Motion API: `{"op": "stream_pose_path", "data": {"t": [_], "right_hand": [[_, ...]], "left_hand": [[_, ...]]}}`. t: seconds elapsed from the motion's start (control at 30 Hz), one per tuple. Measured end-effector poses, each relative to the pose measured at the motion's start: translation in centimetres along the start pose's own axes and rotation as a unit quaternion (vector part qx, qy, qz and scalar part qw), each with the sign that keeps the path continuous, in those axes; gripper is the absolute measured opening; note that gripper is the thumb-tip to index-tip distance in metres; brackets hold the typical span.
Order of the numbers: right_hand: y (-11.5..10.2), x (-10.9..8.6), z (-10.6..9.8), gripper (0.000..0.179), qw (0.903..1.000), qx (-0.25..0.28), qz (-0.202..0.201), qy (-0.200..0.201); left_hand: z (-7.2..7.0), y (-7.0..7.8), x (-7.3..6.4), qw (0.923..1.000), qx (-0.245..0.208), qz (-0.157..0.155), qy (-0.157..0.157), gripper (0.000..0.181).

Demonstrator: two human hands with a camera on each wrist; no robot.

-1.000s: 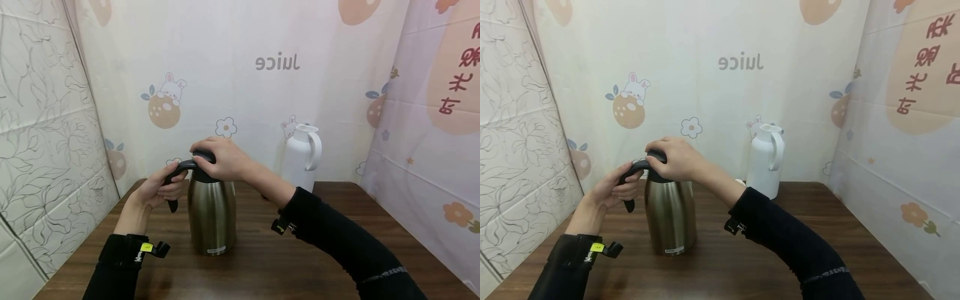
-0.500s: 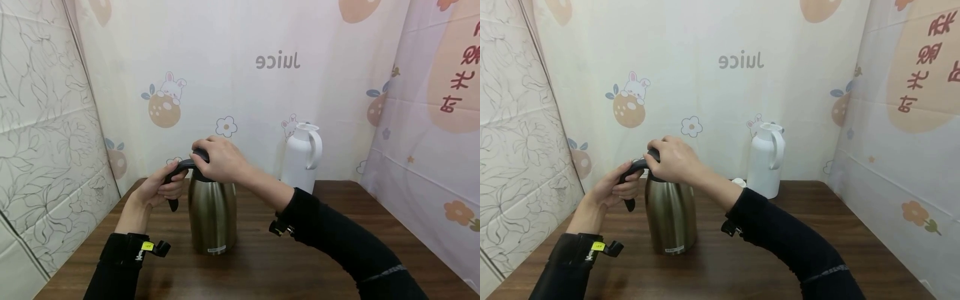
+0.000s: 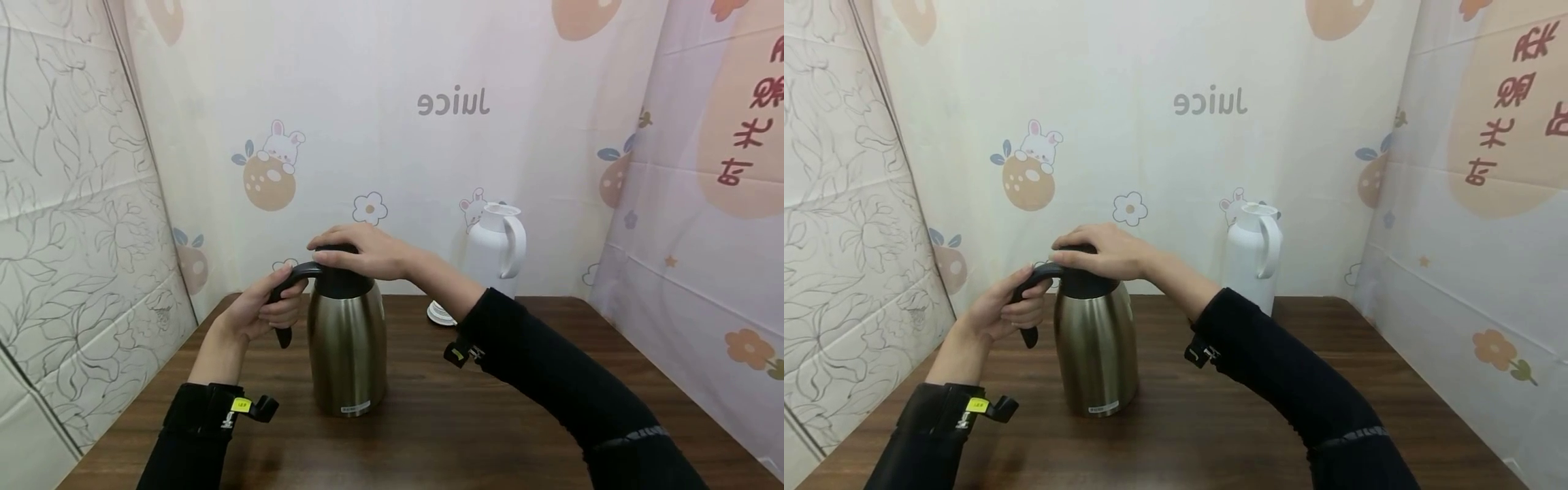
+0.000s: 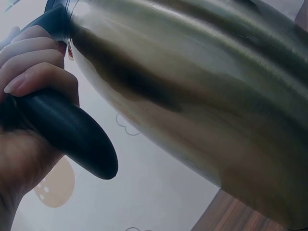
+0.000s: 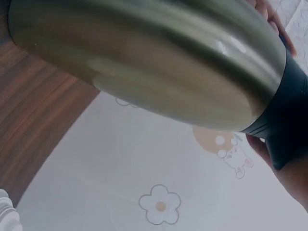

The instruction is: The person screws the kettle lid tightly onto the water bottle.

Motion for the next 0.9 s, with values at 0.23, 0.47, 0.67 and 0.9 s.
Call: {"op": "stream_pose_path", "data": {"t": [0.23,0.47,0.67,0.9], "right_hand": [[0.4,0.6,0.2,0.042,0.9987,0.001,-0.027,0.044],[0.0,0.7,0.8,0.046,0.9935,-0.038,-0.019,0.106],[-0.9,1.0,1.7,0.049,0.9848,-0.076,0.034,0.152],[-2.4,1.2,2.6,0.043,0.9619,-0.131,0.125,0.205]], "left_hand": [[0.0,0.1,-0.1,0.9999,0.008,-0.002,0.009,0.044],[0.2,0.2,-0.1,0.9997,0.016,-0.007,0.019,0.045],[0.3,0.2,-0.4,0.999,0.023,-0.018,0.032,0.047],[0.3,0.3,-0.3,0.998,0.031,-0.024,0.049,0.047]]}}
Point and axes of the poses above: each hand's wrist, its own x-axis towards the middle knuckle, its own z-axis out of the palm, y = z × x, the point moved 3 cm from there along x, towards the middle knuckle, and after that the axes turned 4 degrees about x, right-handed, at the moved point
